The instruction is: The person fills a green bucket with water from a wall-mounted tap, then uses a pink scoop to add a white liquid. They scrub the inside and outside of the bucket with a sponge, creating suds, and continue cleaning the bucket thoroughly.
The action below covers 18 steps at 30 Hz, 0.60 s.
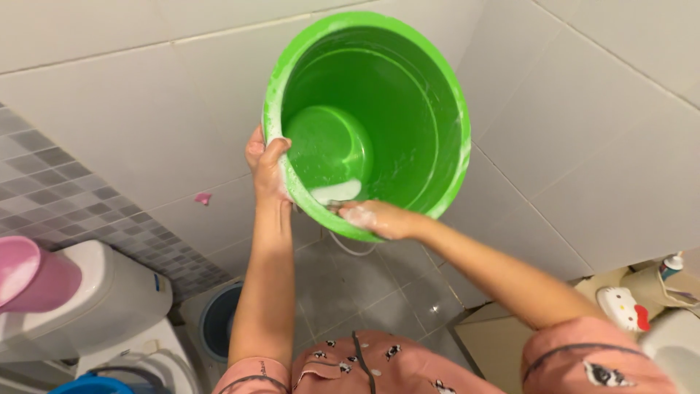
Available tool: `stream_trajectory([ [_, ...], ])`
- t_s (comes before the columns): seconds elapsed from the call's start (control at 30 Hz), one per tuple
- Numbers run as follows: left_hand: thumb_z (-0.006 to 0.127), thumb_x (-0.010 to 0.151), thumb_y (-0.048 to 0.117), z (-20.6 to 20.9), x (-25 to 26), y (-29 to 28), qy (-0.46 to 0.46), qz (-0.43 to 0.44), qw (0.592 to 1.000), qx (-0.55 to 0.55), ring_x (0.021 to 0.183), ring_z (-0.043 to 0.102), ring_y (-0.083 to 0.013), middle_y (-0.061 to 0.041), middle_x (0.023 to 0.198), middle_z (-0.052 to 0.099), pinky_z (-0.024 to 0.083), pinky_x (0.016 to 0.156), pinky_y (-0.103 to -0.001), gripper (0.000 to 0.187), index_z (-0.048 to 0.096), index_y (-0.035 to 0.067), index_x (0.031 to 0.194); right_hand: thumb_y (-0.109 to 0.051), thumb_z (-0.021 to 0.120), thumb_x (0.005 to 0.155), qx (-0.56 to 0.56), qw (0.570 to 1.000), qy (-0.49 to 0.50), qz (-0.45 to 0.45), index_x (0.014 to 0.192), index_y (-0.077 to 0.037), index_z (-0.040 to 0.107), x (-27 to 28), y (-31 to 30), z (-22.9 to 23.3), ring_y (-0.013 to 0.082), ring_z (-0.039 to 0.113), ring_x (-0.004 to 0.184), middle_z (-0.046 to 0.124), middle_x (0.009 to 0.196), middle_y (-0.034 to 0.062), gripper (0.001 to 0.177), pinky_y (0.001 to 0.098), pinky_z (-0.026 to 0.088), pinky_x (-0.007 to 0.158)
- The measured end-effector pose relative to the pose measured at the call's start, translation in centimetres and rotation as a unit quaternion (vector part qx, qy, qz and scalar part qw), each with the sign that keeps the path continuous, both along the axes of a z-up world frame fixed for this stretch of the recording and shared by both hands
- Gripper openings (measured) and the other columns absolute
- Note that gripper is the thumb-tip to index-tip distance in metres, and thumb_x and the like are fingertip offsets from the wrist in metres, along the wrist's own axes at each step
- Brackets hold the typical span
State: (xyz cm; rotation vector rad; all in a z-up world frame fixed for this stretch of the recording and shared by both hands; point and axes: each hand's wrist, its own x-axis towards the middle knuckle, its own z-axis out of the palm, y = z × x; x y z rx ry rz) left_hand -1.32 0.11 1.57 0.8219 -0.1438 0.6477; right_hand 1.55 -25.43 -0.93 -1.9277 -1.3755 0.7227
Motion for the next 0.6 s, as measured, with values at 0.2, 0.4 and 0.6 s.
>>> stream_trajectory([
  [0.2,0.055,0.079,-0.007,0.6,-1.0,0.8,0.025,0.011,0.998,-0.056,0.073,0.065,-0.0182,-0.012,0.094,0.067,0.056,0.064,-0.031,0.037,0.062,-0.003,0.116,-0.067,0.032,0.091,-0.427,0.857,-0.263,-0.121,0.140,-0.033,0.062,3.6,-4.9,5.6,0.0272,0.054,0.139,0.063,0.144,0.0004,0.067,0.0455,0.040,0.116],
  [0.4,0.056,0.081,-0.005,0.6,-0.5,1.0,0.021,0.033,0.998,-0.054,0.078,0.066,-0.0194,-0.013,0.096,0.066,0.057,0.068,-0.031,0.035,0.064,-0.006,0.115,-0.077,0.028,0.103,-0.188,0.978,-0.055,-0.074,0.141,-0.012,0.055,0.0,1.4,4.1,0.0360,0.047,0.138,0.051,0.148,0.0209,0.080,0.0458,0.035,0.114],
  [0.6,0.058,0.080,-0.001,0.6,-0.3,3.6,0.022,0.032,0.993,-0.115,0.074,0.064,-0.0233,-0.014,0.093,0.065,0.057,0.065,-0.035,0.037,0.063,-0.006,0.116,-0.043,0.075,0.075,-0.101,0.933,-0.328,-0.105,0.109,-0.019,0.062,-4.2,0.8,9.8,0.0275,0.073,0.076,0.073,0.088,0.0055,0.043,0.0399,0.058,0.065],
])
